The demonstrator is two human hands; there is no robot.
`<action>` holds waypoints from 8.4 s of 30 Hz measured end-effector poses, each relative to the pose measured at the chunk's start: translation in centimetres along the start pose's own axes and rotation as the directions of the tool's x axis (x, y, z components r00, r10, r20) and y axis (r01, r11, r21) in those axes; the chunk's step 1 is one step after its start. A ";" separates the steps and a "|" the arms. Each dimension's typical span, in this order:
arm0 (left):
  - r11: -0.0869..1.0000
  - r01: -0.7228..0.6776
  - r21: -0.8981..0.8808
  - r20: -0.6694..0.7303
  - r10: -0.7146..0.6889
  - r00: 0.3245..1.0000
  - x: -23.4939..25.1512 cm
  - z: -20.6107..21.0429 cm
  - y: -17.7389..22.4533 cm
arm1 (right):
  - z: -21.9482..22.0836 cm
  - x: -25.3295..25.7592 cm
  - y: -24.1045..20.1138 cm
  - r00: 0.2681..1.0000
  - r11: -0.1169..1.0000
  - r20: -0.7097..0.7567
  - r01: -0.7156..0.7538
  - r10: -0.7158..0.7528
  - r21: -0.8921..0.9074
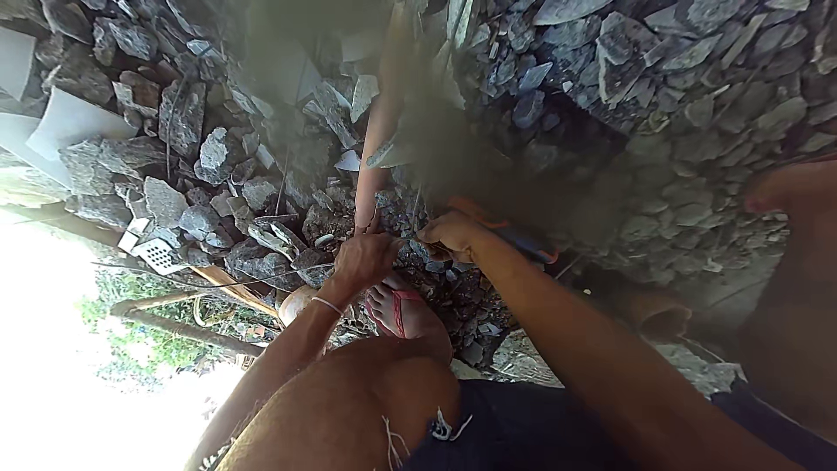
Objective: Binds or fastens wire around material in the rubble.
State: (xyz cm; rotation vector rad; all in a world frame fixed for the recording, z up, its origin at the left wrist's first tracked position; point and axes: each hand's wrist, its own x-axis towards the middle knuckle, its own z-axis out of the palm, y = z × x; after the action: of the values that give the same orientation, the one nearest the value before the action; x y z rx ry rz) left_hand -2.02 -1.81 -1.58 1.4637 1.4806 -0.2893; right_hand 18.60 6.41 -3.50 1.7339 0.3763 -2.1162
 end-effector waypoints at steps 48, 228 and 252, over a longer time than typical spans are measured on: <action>0.986 -0.047 0.161 -0.294 0.093 0.951 0.2 2.6 0.4 | -0.1 -2.7 -3.4 0.744 -0.351 0.434 0.281 -0.508 -0.893; 0.643 -0.729 0.235 -0.218 0.766 0.605 8.4 1.2 -4.7 | 3.2 0.0 2.8 0.806 0.677 -0.234 0.257 -0.543 -0.690; 0.842 -0.163 -0.515 0.148 0.274 0.950 3.4 -0.9 -0.8 | -4.8 -5.7 7.2 0.557 -0.073 0.409 0.528 -0.723 -0.846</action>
State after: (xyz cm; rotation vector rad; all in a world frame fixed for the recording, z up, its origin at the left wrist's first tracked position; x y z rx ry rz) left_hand -2.39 0.79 -4.10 1.1226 1.0888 0.0767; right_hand 26.95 2.76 1.31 0.9132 2.3967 -1.3660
